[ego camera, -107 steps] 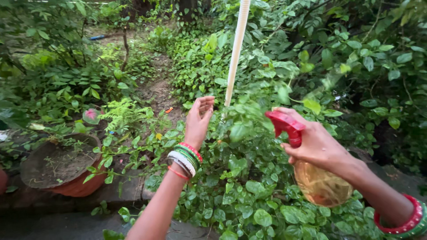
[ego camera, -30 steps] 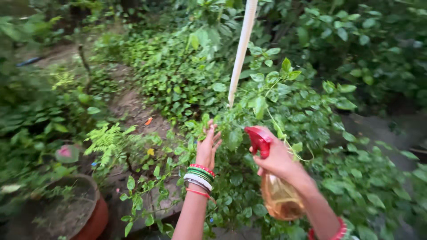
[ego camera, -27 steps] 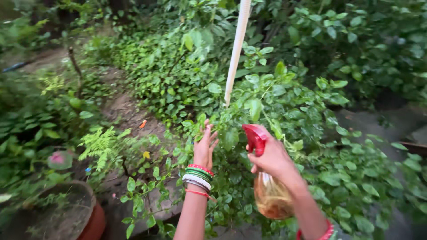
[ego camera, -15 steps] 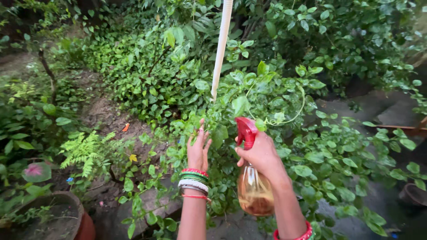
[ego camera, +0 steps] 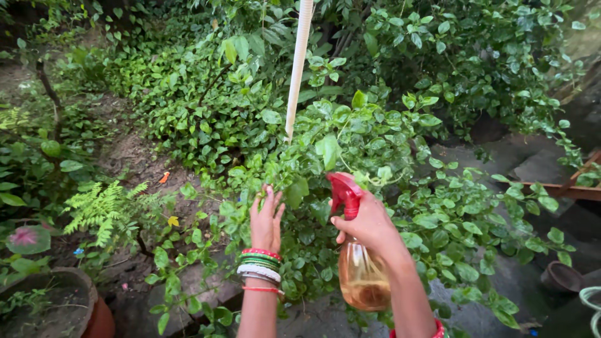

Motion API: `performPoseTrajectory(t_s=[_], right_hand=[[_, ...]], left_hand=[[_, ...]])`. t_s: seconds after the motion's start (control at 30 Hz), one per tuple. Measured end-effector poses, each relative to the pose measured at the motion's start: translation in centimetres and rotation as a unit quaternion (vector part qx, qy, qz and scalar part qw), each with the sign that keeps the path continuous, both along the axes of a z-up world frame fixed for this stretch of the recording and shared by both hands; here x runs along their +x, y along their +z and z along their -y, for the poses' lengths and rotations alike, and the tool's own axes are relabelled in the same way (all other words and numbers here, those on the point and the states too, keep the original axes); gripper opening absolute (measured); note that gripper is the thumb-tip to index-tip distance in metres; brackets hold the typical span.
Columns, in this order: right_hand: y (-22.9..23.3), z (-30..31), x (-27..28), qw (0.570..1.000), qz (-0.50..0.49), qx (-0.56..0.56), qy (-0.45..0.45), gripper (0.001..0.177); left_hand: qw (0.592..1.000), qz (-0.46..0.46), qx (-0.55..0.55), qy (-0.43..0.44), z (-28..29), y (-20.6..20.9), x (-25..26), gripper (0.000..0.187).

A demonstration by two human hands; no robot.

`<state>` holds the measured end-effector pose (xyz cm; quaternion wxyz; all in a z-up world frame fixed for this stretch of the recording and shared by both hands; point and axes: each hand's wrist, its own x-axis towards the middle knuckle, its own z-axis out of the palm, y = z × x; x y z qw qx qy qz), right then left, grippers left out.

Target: The person sprays water onto the leaves of a green bush by hand using a red spray bottle.

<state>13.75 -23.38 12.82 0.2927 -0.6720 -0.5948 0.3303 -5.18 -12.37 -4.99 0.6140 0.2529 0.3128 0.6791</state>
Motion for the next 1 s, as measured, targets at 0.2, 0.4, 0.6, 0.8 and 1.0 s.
performPoseTrajectory(t_s=[0.2, 0.4, 0.6, 0.8, 1.0], right_hand=[[0.0, 0.2, 0.3, 0.996, -0.082, 0.021, 0.023, 0.03], [0.2, 1.1, -0.4, 0.995, -0.084, -0.022, 0.037, 0.028], [0.3, 2.2, -1.5, 0.994, -0.081, -0.028, 0.072, 0.028], [1.3, 3.8, -3.0, 0.991, -0.111, -0.017, 0.075, 0.082], [1.3, 4.2, -4.1, 0.99, -0.079, -0.042, 0.106, 0.083]], left_hand=[[1.0, -0.011, 0.02, 0.008, 0.2, -0.2, -0.8, 0.076], [1.0, -0.011, 0.002, 0.007, 0.4, -0.1, -1.1, 0.082], [1.0, 0.001, 0.018, -0.009, 0.5, -0.4, -0.1, 0.085], [1.0, 0.001, 0.017, -0.016, 0.8, -0.4, -0.2, 0.084], [1.0, 0.002, 0.02, -0.017, 0.9, -0.4, -1.0, 0.082]])
